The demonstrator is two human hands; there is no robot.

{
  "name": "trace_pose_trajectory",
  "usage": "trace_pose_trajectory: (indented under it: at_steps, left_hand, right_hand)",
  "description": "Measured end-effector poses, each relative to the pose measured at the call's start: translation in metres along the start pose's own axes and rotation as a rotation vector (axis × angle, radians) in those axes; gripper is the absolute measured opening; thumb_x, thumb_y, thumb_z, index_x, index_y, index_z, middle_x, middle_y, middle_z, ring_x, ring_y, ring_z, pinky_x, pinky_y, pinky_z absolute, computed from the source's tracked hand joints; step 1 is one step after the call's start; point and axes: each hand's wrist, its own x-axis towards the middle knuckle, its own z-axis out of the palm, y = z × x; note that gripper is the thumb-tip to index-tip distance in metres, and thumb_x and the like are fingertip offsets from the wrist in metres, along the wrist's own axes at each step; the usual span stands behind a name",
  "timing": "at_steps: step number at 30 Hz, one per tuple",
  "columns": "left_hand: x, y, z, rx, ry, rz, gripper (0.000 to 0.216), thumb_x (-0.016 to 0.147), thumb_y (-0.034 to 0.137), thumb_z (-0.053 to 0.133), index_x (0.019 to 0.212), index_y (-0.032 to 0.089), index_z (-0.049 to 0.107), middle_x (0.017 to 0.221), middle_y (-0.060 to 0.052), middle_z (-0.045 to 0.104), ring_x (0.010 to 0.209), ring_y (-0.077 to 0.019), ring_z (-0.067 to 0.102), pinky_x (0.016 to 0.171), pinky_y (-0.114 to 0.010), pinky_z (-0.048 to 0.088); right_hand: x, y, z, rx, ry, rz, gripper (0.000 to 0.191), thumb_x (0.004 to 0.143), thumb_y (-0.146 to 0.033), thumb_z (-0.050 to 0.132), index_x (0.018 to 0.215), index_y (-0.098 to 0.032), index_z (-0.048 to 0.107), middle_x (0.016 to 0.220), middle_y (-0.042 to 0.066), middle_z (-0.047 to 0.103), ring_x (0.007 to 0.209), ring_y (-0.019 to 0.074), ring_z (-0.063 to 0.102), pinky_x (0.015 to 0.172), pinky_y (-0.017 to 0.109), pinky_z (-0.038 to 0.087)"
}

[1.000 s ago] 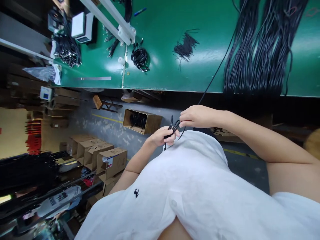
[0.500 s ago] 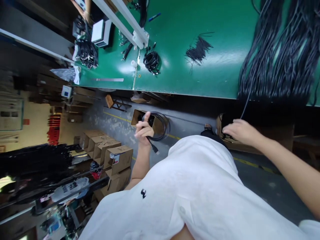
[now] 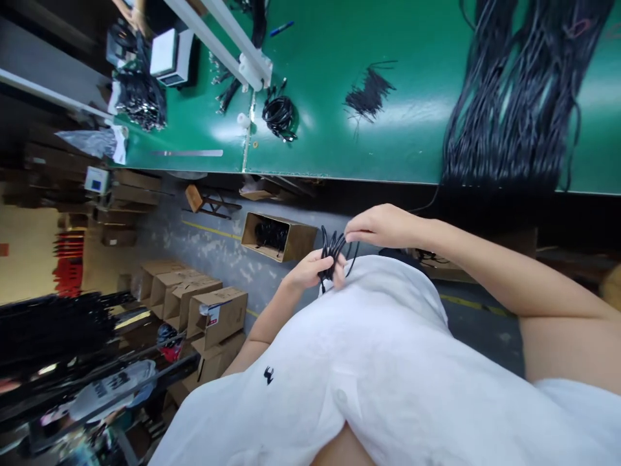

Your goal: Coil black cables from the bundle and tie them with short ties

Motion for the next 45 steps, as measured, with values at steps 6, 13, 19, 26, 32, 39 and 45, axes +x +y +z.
trace_pose_trajectory:
  at_steps: [6, 13, 19, 26, 32, 39, 45]
  left_hand:
    - [-0.02, 0.004, 0.001, -0.215, 0.09, 0.05, 0.031, 0.084, 0.04, 0.068, 0.094, 0.011, 0.072, 0.04, 0.009, 0.038, 0.027, -0.0024, 0.023, 0.03, -0.016, 0.022]
    - [-0.065, 0.042, -0.024, -0.475, 0.605, 0.486, 0.036, 0.102, 0.029, 0.037, 0.131, 0.026, 0.058, 0.045, 0.012, 0.034, 0.024, -0.0007, 0.016, 0.029, -0.013, 0.016]
    - [-0.066, 0.05, -0.044, -0.328, 0.705, 0.632, 0.028, 0.098, 0.029, 0.05, 0.122, 0.021, 0.062, 0.055, 0.008, 0.053, 0.038, -0.0006, 0.045, 0.04, -0.01, 0.033]
    - [-0.001, -0.004, -0.008, -0.055, 0.132, 0.122, 0.042, 0.073, 0.045, 0.079, 0.093, 0.011, 0.064, 0.083, -0.012, 0.075, 0.078, -0.0215, 0.073, 0.073, -0.031, 0.057]
    - [-0.023, -0.007, 0.008, -0.158, -0.095, 0.06, 0.039, 0.071, 0.05, 0.078, 0.085, 0.014, 0.07, 0.032, 0.01, 0.035, 0.024, -0.0052, 0.026, 0.031, -0.018, 0.027]
    - [-0.054, 0.017, -0.018, -0.41, 0.448, 0.367, 0.041, 0.097, 0.039, 0.042, 0.133, 0.027, 0.057, 0.038, 0.013, 0.029, 0.02, -0.0028, 0.006, 0.025, -0.017, 0.011]
    - [-0.063, 0.024, -0.021, -0.493, 0.635, 0.462, 0.046, 0.1, 0.045, 0.037, 0.143, 0.032, 0.044, 0.044, 0.012, 0.029, 0.024, -0.0041, 0.015, 0.028, -0.015, 0.018]
  right_hand:
    - [-0.025, 0.068, 0.0, 0.163, 0.091, 0.194, 0.049, 0.094, -0.058, 0.04, 0.091, -0.019, 0.07, 0.095, 0.006, 0.072, 0.088, 0.0179, 0.064, 0.084, 0.028, 0.044]
    - [-0.101, 0.174, 0.028, -0.269, 0.117, 0.431, 0.038, 0.094, -0.037, 0.042, 0.101, -0.014, 0.071, 0.113, 0.018, 0.07, 0.104, 0.0257, 0.062, 0.099, 0.04, 0.038]
    - [-0.103, 0.095, 0.063, -0.199, -0.023, 0.199, 0.034, 0.096, -0.036, 0.042, 0.094, -0.022, 0.074, 0.1, 0.012, 0.074, 0.088, 0.0264, 0.067, 0.082, 0.04, 0.048]
    - [-0.021, -0.011, 0.022, 0.055, 0.058, -0.067, 0.04, 0.099, -0.046, 0.039, 0.095, -0.021, 0.07, 0.088, 0.005, 0.072, 0.078, 0.0163, 0.065, 0.07, 0.027, 0.046]
    - [-0.031, 0.075, 0.008, 0.131, 0.099, 0.193, 0.045, 0.092, -0.057, 0.044, 0.083, -0.021, 0.067, 0.084, 0.004, 0.07, 0.077, 0.0162, 0.062, 0.075, 0.027, 0.046]
    - [-0.075, 0.151, 0.024, -0.043, 0.219, 0.498, 0.035, 0.084, -0.047, 0.048, 0.089, -0.019, 0.066, 0.1, 0.014, 0.071, 0.095, 0.0235, 0.061, 0.096, 0.04, 0.041]
    - [-0.083, 0.138, 0.06, 0.15, 0.114, 0.657, 0.042, 0.079, -0.056, 0.045, 0.095, -0.022, 0.064, 0.104, 0.01, 0.07, 0.093, 0.0245, 0.064, 0.087, 0.036, 0.048]
